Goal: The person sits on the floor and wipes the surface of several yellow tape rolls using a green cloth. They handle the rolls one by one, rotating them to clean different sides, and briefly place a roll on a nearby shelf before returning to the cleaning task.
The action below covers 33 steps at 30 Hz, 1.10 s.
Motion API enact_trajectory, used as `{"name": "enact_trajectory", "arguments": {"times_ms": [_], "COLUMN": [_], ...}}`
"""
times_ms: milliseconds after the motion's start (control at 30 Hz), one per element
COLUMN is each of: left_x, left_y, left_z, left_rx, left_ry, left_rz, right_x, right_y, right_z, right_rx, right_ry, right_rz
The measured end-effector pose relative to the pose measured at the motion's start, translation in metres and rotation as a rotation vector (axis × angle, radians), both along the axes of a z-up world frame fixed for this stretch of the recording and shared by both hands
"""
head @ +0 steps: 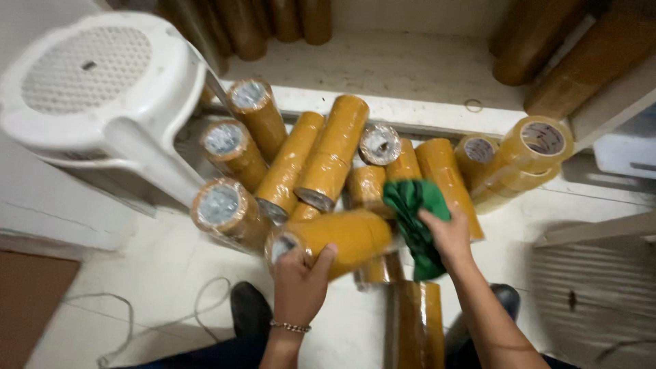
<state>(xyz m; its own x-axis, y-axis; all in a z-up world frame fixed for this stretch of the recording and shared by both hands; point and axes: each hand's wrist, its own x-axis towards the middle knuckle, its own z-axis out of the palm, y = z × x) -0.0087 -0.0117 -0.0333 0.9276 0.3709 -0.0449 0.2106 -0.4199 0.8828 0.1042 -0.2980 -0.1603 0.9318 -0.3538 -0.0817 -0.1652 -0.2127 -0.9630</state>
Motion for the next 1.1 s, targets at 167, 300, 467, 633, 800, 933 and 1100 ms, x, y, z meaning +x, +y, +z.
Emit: {"name": "enact_trajectory", "arguments": {"times_ms": [167, 300, 467, 633, 800, 933, 1100], "left_x": [0.010, 0.003, 0.002, 0.005, 0.002, 0.007, 0.002], "left_y": [-0.012, -0.011, 0.002, -0.002, -0.014, -0.017, -0.007], "left_z": [-0.003, -0.014, 0.001, 0.009, 0.021, 0.034, 0.009], "left_rx": [0.257, 0.302, 0.351, 0.515, 0.558, 0.402, 0.106], "left_ry": [-0.099, -0.171, 0.029, -0.029, -0.067, -0.011, -0.037], "left_rz": [-0.234, -0.371, -0.508, -0.629, -0.449, -0.331, -0.332], "right_x": [-0.031, -0.052, -0.016, 0.012, 0.008, -0.010, -0.059], "right_y": [0.069, 0.105, 0.070, -0.020, -0.046, 0.023, 0.087], "right_z": [0.173, 0.189, 0.057, -0.073, -0.042, 0.128, 0.189], "right_rx": [0.110, 0.175, 0.034, -0.036, 0.003, 0.056, 0.329], "right_ry": [-0.098, -0.241, 0.103, 0.071, 0.098, 0.055, -0.313], "right_rz": [0.209, 0.488, 0.254, 0.075, -0.111, -0.027, 0.458]}}
